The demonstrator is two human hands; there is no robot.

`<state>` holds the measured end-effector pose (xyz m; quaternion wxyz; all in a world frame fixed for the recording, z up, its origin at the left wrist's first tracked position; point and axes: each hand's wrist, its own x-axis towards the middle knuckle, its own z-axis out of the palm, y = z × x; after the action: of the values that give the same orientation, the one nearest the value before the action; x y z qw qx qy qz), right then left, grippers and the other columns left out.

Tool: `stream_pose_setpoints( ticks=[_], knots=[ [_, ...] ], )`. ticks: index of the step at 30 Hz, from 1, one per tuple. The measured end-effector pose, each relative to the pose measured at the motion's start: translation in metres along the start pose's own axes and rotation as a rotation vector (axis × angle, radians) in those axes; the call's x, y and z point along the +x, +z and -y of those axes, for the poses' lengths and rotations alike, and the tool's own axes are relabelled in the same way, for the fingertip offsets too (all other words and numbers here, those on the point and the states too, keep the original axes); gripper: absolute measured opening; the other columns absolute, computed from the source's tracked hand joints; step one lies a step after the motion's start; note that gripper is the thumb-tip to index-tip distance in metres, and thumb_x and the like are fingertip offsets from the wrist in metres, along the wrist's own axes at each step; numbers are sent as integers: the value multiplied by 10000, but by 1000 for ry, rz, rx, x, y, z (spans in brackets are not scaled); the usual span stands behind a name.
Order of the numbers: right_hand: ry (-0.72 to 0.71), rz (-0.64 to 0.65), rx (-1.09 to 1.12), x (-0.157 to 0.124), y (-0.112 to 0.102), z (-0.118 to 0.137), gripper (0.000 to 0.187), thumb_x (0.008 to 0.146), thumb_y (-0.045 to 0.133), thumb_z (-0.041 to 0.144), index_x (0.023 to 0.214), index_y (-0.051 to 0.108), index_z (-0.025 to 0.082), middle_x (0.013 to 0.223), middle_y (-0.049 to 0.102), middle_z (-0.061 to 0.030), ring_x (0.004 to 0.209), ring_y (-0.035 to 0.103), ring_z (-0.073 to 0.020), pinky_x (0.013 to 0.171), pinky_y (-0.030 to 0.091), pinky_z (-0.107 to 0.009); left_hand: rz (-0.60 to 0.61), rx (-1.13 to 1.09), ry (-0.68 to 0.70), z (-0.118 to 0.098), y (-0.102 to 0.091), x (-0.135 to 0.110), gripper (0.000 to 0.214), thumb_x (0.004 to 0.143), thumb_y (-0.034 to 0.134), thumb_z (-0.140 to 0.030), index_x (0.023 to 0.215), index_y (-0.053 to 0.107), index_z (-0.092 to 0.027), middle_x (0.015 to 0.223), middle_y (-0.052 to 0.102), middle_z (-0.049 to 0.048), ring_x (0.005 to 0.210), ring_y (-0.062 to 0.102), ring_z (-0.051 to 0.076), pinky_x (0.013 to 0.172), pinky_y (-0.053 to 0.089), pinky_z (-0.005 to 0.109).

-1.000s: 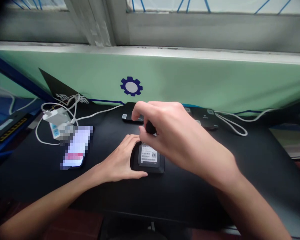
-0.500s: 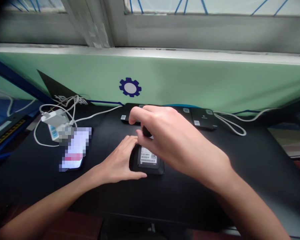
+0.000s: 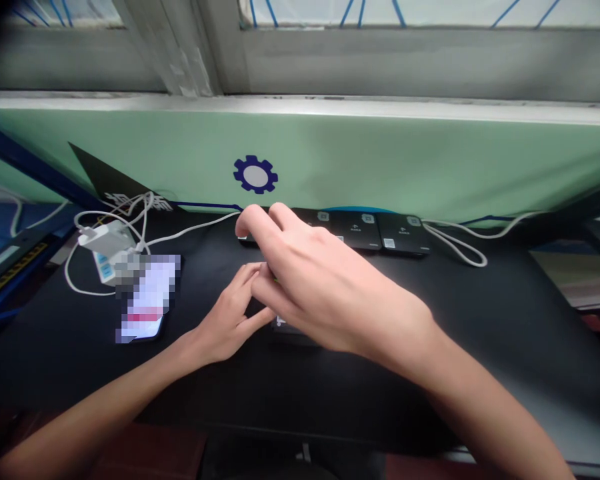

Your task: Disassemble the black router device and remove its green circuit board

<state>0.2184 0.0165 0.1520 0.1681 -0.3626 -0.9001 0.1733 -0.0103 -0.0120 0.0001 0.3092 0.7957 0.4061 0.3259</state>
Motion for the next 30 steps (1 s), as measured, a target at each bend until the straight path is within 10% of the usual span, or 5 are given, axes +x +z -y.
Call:
stream_pose_setpoints(
  ticks=[5, 13, 21, 30],
  knots=[
    [-25, -28, 42, 4, 5, -6, 318, 1188, 537, 243, 1497, 594, 193, 1414, 719, -128, 1007, 711, -218, 869, 529, -355, -106, 30, 60, 3, 2, 0, 227, 1210, 634, -339, 1418, 651, -252, 1380, 709, 88, 1285, 689, 267, 1126, 598, 471],
    [-57, -70, -24, 6, 8, -8, 212, 1177, 665, 368, 1282, 718, 192, 970, 766, -22, 768, 653, -187, 727, 439, -359, -154, -18, 72, 5, 5, 0, 158, 1206, 623, -271, 1333, 702, -219, 1239, 798, 56, 1127, 787, 218, 1019, 650, 385],
    [-46, 39, 62, -2, -2, -3, 469, 1198, 536, 307, 1663, 565, 252, 1427, 598, -142, 1051, 696, -253, 938, 593, -430, -266, -138, 78, 8, 13, 10, 137, 1184, 671, -256, 1171, 803, -222, 1088, 852, 16, 961, 813, 187, 897, 644, 335],
    [20, -45, 12, 5, 6, -1, 385, 1185, 598, 360, 1544, 647, 228, 1352, 579, -136, 987, 674, -250, 943, 616, -479, -312, -143, 78, 13, 13, 14, 140, 1158, 709, -236, 1105, 839, -234, 1051, 866, 7, 918, 813, 189, 848, 642, 340]
  ],
)
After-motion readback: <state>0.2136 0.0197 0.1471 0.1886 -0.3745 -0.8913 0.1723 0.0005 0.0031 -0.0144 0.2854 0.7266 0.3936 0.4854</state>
